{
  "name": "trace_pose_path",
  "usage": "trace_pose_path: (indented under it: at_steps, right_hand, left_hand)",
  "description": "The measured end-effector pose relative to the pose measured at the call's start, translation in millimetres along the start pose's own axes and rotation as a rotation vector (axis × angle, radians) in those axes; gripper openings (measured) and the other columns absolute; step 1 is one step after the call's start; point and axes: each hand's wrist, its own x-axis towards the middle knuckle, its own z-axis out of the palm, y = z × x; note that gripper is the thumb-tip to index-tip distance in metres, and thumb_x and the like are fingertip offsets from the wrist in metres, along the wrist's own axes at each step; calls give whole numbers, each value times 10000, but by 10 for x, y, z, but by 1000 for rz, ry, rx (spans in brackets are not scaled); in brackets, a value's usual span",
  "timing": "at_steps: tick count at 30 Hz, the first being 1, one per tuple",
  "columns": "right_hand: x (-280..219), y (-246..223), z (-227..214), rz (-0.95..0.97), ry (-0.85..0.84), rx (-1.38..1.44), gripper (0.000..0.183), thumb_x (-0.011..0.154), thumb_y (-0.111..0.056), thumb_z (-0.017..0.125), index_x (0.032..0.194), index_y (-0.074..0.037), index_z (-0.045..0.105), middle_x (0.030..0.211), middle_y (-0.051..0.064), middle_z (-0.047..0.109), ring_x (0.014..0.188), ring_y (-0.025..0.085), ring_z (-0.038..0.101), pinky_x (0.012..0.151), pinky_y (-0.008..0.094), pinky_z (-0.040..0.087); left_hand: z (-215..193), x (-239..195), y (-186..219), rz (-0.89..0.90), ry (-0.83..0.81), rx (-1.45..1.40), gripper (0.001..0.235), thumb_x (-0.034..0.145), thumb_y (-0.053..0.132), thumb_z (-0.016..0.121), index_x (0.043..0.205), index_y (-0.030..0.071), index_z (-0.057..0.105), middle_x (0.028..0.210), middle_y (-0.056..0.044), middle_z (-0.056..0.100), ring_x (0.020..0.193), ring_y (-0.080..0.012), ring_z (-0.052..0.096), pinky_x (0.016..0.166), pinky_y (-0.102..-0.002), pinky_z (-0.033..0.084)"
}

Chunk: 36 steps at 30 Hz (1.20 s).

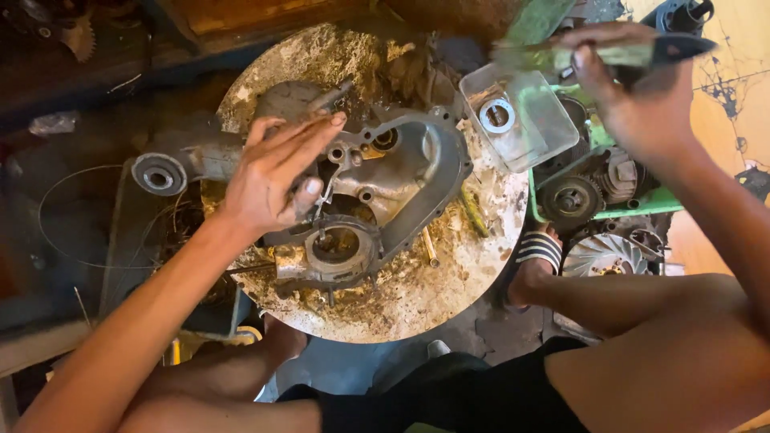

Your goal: Cleaning a motorcycle engine casing using a brush and solvent on a workshop table.

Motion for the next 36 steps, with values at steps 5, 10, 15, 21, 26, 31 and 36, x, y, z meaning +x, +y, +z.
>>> trace_pose_path:
  at_steps: [5, 10, 15, 21, 26, 31, 36]
  right_hand:
    - [122, 414, -35, 154, -198, -222, 135, 1100, 37, 642, 1123, 166, 679, 1154, 323, 706, 939, 414, 720, 735, 406, 632]
    - [102, 717, 45, 294, -364, -237, 202, 958, -65, 678, 1145, -10, 731, 1172, 172, 726, 983, 284, 727, 938, 405, 569]
    - [156, 762, 236, 345, -425, -239, 224, 980, -1, 637, 1193, 29, 699, 1202, 245, 708, 889, 345, 759, 848, 380, 654]
    - [214, 814, 406, 446, -563, -462, 401, 894, 131, 572, 1245, -22, 691, 998, 219, 741, 674, 304, 728, 610, 353, 665]
    - [259, 736, 523, 577, -524, -326, 480, 819, 218, 569, 1243, 17, 670, 1175, 252, 720, 769, 334, 759, 609, 299, 696]
    - [165, 992, 584, 390, -439, -154, 480, 747, 132, 592, 1144, -71, 768, 978, 112, 763, 770, 183, 701, 642, 302, 559]
    - [192, 869, 622, 475, -407, -9, 237, 918, 4, 640, 1131, -47, 729, 1153, 138, 749, 992, 273, 753, 903, 357, 618]
  left_hand:
    - [-35, -20, -4, 12, -60, 37, 633, 1120, 464, 201, 1511, 51, 480, 1446, -213, 654, 1335, -404, 677, 1094, -502, 459]
    - [-8, -55, -54, 22, -91, 64, 545, 1126, 375, 312, 1538, 51, 464, 1512, -163, 601, 1365, -355, 654, 1094, -529, 462]
    - [14, -86, -90, 35, -86, 72, 539, 1111, 365, 368, 1521, 35, 486, 1487, -184, 623, 1337, -339, 675, 1049, -488, 473]
    - [19, -93, -88, 25, -94, 97, 572, 1118, 413, 313, 1530, 53, 477, 1466, -194, 644, 1315, -364, 693, 1033, -488, 523]
    - [15, -78, -81, 23, -87, 63, 567, 1125, 397, 303, 1504, 25, 504, 1454, -195, 651, 1304, -357, 700, 985, -466, 520]
    - [4, -111, -107, 14, -111, 60, 525, 1018, 92, 566, 1531, 28, 470, 1501, -187, 614, 1346, -337, 675, 1015, -471, 521]
    - [20, -89, -86, 11, -89, 71, 515, 1128, 348, 366, 1526, 41, 477, 1453, -201, 656, 1301, -353, 703, 981, -467, 543]
